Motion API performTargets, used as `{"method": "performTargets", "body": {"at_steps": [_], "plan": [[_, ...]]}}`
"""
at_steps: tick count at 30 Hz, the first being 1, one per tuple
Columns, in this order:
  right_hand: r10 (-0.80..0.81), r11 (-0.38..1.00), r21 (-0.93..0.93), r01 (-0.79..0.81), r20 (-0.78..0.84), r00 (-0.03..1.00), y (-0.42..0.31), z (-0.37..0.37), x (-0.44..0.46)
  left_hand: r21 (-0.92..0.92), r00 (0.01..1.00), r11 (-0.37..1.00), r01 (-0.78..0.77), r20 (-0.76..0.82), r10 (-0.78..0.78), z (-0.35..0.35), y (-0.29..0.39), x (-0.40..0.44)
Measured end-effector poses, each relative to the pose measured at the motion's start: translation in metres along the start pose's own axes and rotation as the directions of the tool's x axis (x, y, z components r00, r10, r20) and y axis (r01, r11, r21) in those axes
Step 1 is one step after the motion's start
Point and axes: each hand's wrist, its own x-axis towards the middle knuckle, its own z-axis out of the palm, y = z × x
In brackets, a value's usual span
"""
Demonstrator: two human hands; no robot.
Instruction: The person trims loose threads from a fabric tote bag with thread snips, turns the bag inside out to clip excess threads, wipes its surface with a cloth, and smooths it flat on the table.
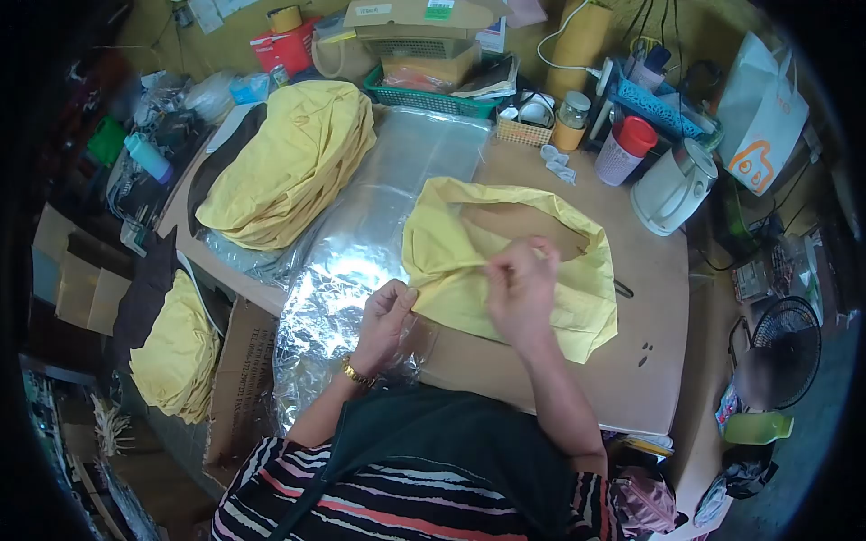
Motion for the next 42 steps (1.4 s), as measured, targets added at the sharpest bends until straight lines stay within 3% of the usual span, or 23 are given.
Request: {"method": "performTargets", "body": {"at_steps": [3,5,6,8,12,13,14,15,17,19,21,23,26,28,29,30,32,33,34,35,37,40,42], "plan": [[0.18,0.984,0.019,-0.179,-0.049,0.982,0.006,-0.006,0.004,0.156,0.984,0.973,-0.168,-0.037,0.176,0.002,-0.006,-0.003],[0.419,0.783,0.401,-0.476,0.227,0.879,-0.004,-0.012,0.012,0.21,0.97,0.95,-0.232,-0.026,0.243,0.004,-0.011,-0.004],[0.419,0.784,0.399,-0.475,0.225,0.88,-0.008,-0.013,0.016,0.208,0.97,0.95,-0.233,-0.025,0.243,0.004,-0.011,-0.005],[0.061,0.994,0.079,-0.08,0.224,0.973,-0.013,-0.013,0.021,0.352,0.964,0.898,-0.262,0.054,0.26,0.001,-0.011,-0.01],[-0.075,0.997,0.011,0.074,0.198,0.977,0.013,0.009,0.032,0.454,0.931,0.818,-0.354,0.085,0.355,0.0,-0.024,-0.017],[0.221,0.92,0.309,-0.239,0.095,0.971,0.018,0.01,0.037,0.437,0.939,0.841,-0.319,0.028,0.342,0.002,-0.03,-0.023],[0.509,0.665,0.59,-0.458,0.091,0.856,0.021,0.01,0.04,0.415,0.945,0.864,-0.285,-0.031,0.327,0.002,-0.036,-0.026],[0.503,0.668,0.589,-0.454,0.092,0.859,0.016,0.005,0.045,0.414,0.943,0.863,-0.29,-0.034,0.332,0.002,-0.035,-0.028],[0.386,0.752,0.546,-0.37,0.091,0.918,0.002,-0.008,0.055,0.091,0.996,0.993,-0.079,-0.045,0.083,-0.006,-0.029,-0.03],[0.33,0.8,0.485,-0.352,0.134,0.934,-0.004,-0.003,0.044,0.055,0.997,0.996,-0.075,-0.014,0.076,-0.009,-0.011,-0.014],[0.207,0.871,0.382,-0.31,0.287,0.935,0.0,0.009,0.031,-0.165,0.986,0.974,0.158,-0.034,-0.165,0.012,0.026,-0.003],[0.193,0.9,0.311,-0.305,0.343,0.919,0.003,0.023,0.026,-0.065,0.995,0.993,0.098,0.036,-0.096,0.007,0.012,0.002],[0.221,0.765,0.604,-0.223,0.08,0.972,0.012,0.027,0.037,-0.163,0.998,0.987,0.009,-0.058,-0.018,0.02,-0.002,-0.001],[0.335,0.259,0.947,-0.19,0.096,0.937,0.019,0.002,0.064,-0.108,0.998,0.994,0.034,-0.042,-0.039,0.013,-0.017,-0.006],[0.338,0.259,0.947,-0.19,0.095,0.936,0.005,0.0,0.068,-0.108,0.998,0.994,0.036,-0.04,-0.041,0.012,-0.022,-0.006],[0.284,0.694,0.713,-0.097,-0.147,0.948,-0.022,0.002,0.076,-0.106,0.998,0.994,0.028,-0.047,-0.033,0.01,-0.026,-0.005],[0.12,0.956,0.294,-0.02,-0.326,0.938,-0.036,0.0,0.069,-0.107,0.998,0.994,0.02,-0.059,-0.026,0.011,-0.025,-0.006],[0.1,0.988,0.102,-0.115,0.142,0.985,-0.032,-0.005,0.059,-0.091,1.0,0.996,-0.006,-0.03,0.004,0.015,-0.021,-0.007],[0.153,0.988,-0.115,-0.106,0.574,0.804,-0.028,-0.006,0.052,-0.076,0.999,0.997,-0.032,-0.001,0.032,0.017,-0.017,-0.008],[0.155,0.987,-0.114,-0.109,0.575,0.803,-0.02,0.005,0.047,-0.076,1.0,0.997,-0.029,-0.001,0.029,0.016,-0.014,-0.01],[0.145,0.982,0.092,-0.163,0.177,0.973,-0.002,0.028,0.039,0.051,0.993,0.997,0.066,0.097,-0.071,0.008,-0.008,-0.014],[0.298,0.94,0.172,-0.295,0.01,0.954,0.01,0.026,0.052,0.128,0.938,0.948,0.293,0.153,-0.311,-0.002,-0.008,-0.02],[0.332,0.939,0.068,-0.338,0.083,0.94,0.003,0.011,0.061,0.013,0.958,0.97,0.243,0.154,-0.242,0.001,-0.014,-0.024]]}}
